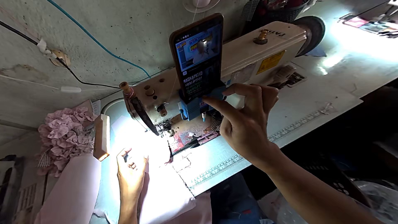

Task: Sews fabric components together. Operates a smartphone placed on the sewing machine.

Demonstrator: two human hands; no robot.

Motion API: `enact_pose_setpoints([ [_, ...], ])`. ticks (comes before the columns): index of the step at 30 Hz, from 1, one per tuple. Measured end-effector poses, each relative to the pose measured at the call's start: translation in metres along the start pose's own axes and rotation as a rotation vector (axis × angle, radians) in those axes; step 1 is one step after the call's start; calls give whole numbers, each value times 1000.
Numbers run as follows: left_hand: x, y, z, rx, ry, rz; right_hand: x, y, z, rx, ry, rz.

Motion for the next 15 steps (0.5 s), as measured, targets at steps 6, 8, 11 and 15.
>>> enact_pose_setpoints([
  [6, 0, 0, 0, -9, 13, 1, -15, 5, -2, 36, -25, -7],
  [8, 0, 0, 0, -12, 11, -2, -12, 6, -3, 18, -18, -25],
  [11, 0, 1, 0, -5, 8, 4, -3, 5, -4, -3, -1, -16],
  [15, 0, 1, 0, -25, 4, 4, 1, 0, -4, -19, 20, -7],
])
Point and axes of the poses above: each hand's wrist, its own x-axis away from the middle knuckle, its own y-axis out of the back of the hand, z = x × y, the point moved 2 cm from there along -x, towards the middle knuckle, and after that the axes turned 12 degrees about x, right-handed, at the moved point
